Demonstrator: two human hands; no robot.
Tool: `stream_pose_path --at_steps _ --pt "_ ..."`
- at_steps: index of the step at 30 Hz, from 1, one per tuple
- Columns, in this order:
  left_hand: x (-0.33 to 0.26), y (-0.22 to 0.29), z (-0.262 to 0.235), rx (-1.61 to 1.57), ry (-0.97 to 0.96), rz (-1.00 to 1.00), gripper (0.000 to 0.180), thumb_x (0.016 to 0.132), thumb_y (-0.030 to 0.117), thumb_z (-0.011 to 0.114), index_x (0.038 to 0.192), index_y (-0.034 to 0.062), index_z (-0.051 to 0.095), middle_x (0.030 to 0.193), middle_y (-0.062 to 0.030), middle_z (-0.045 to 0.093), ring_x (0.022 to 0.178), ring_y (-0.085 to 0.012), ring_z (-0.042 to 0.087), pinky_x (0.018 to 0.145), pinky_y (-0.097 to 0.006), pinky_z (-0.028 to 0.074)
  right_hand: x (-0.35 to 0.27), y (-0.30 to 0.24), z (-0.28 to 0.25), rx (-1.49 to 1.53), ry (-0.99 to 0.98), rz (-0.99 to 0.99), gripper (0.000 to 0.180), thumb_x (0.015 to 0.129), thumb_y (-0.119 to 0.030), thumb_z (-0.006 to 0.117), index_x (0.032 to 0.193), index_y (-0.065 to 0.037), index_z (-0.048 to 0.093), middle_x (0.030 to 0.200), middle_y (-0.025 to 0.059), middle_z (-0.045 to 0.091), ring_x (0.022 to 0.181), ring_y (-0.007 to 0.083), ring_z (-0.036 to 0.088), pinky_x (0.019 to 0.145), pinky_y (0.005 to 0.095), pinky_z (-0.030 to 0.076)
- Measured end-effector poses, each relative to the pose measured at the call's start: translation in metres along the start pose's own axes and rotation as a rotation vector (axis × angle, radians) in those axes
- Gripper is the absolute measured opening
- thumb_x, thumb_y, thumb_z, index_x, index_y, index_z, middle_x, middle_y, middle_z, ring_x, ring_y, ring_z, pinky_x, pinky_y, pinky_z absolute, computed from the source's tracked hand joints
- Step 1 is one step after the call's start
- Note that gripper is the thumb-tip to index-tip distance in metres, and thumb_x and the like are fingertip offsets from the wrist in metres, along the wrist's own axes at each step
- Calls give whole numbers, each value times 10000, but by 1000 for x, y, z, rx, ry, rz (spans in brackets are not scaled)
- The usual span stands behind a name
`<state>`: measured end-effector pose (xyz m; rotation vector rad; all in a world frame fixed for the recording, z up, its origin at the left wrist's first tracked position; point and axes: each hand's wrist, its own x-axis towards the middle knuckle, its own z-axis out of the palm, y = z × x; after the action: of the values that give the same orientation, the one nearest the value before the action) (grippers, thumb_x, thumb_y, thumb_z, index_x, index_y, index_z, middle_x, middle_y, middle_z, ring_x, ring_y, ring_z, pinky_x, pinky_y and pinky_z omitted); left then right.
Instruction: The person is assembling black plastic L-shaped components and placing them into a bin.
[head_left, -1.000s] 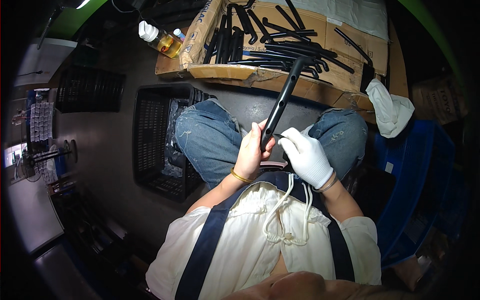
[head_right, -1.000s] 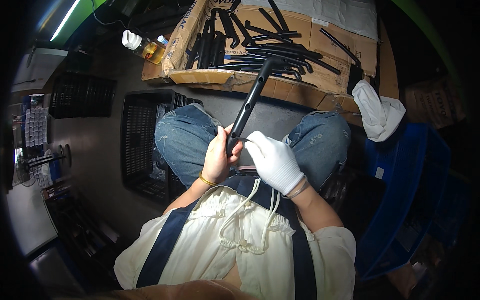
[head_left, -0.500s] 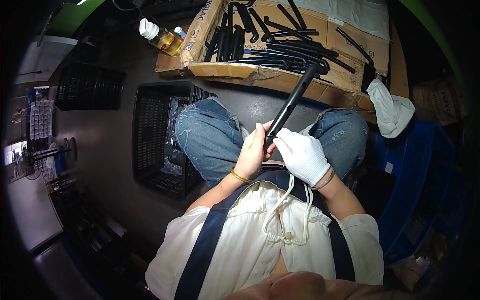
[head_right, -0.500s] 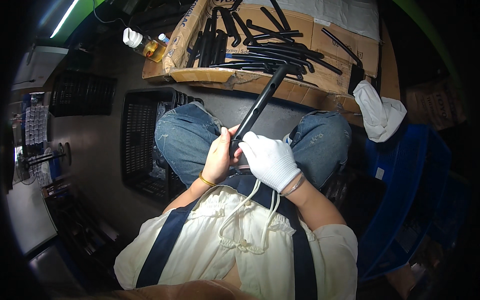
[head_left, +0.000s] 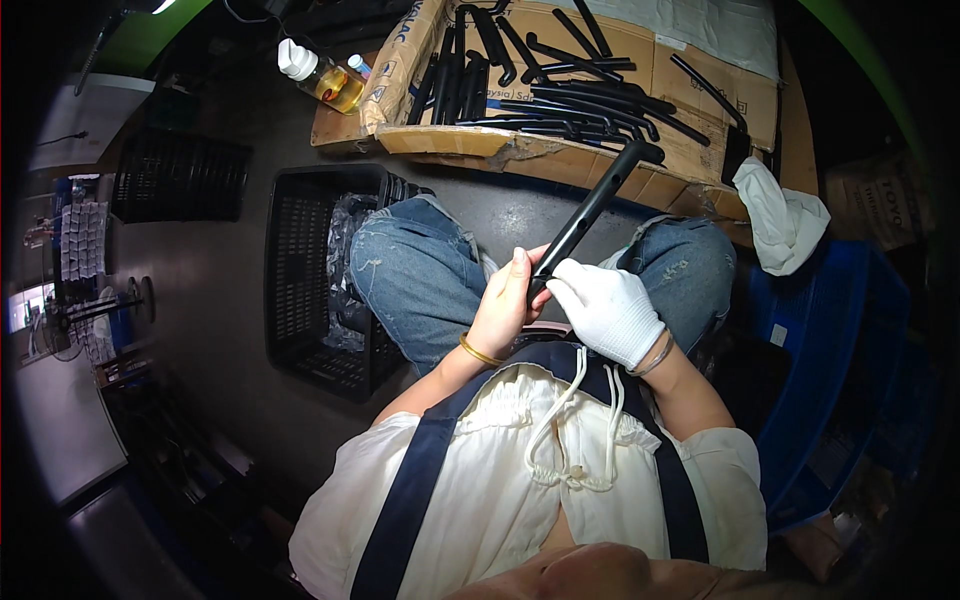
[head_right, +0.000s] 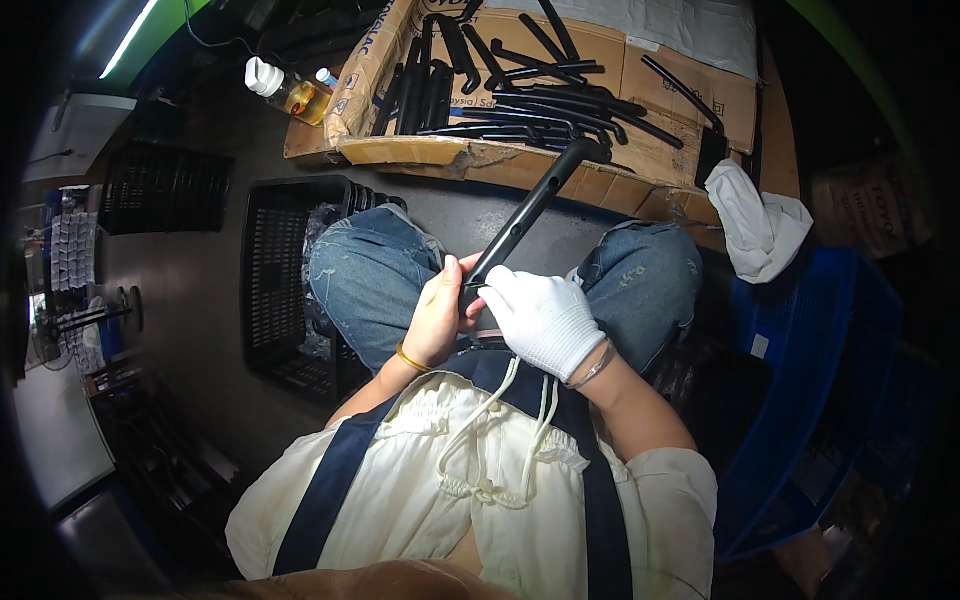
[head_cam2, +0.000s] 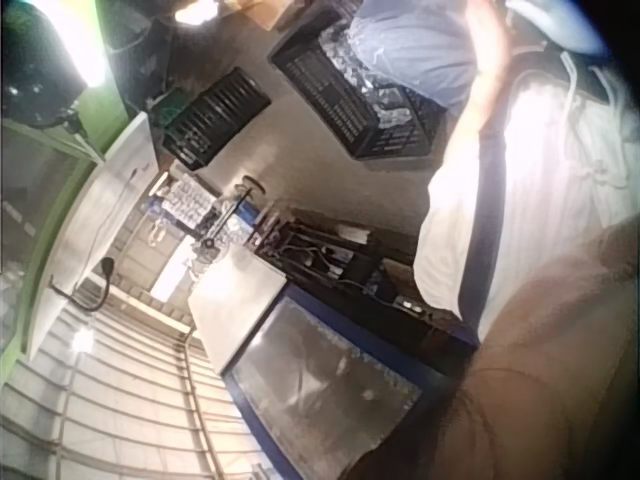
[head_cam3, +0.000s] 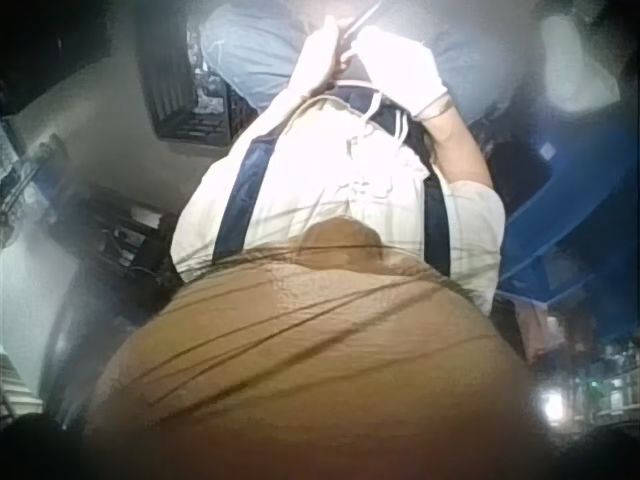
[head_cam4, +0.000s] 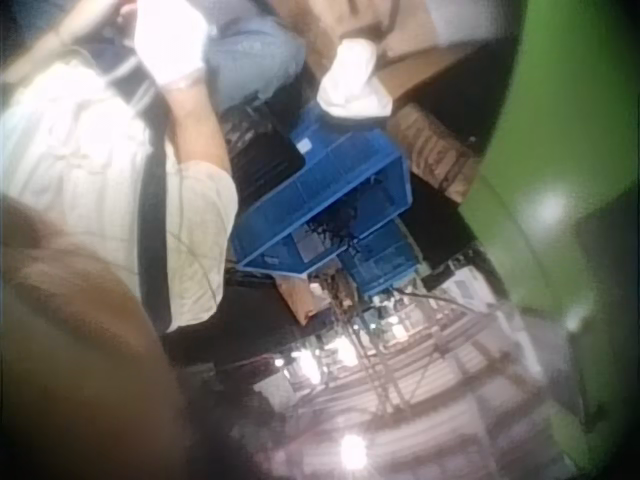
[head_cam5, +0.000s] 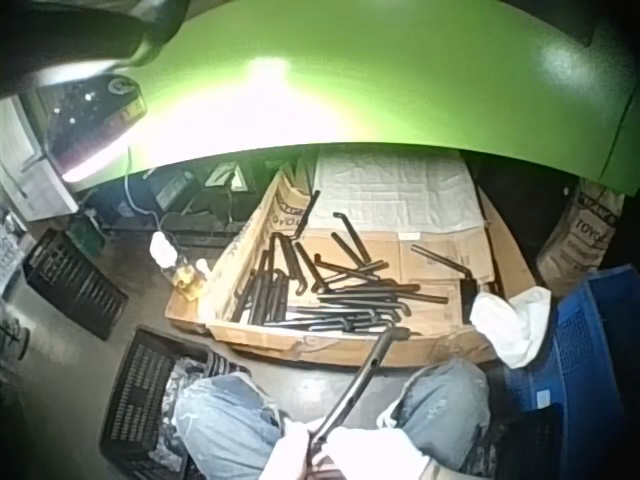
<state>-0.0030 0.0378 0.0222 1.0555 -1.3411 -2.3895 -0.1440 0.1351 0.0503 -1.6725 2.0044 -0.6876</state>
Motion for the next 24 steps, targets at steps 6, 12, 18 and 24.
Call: stream_pose_path --at_steps 6,12,18,24 --pt "0 -3 -2 42 -24 20 573 1065 460 281 1320 15 535 650 52 450 511 -19 348 460 -175 293 0 0 -6 -44 -93 12 156 943 -257 525 923 -117 590 724 110 671 640 312 676 579 430 535" --pt "0 -4 -3 35 -35 -25 567 1064 459 284 1313 19 542 642 54 449 501 -18 342 450 -176 286 0 2 -9 -58 -141 -1 165 946 -257 522 931 -109 594 731 126 678 655 319 680 589 436 536" --pt "0 -5 -1 -54 -2 -24 554 1066 450 291 1307 22 547 642 57 450 498 -19 340 448 -174 286 0 2 -1 50 -64 4 164 945 -258 534 922 -102 579 717 136 670 652 326 677 589 436 538" --pt "1 -4 -1 54 7 45 548 1068 441 287 1307 23 548 642 57 448 502 -18 348 455 -171 290 0 -1 1 -6 -110 54 154 952 -230 522 948 -96 598 727 145 658 655 337 658 575 429 524"
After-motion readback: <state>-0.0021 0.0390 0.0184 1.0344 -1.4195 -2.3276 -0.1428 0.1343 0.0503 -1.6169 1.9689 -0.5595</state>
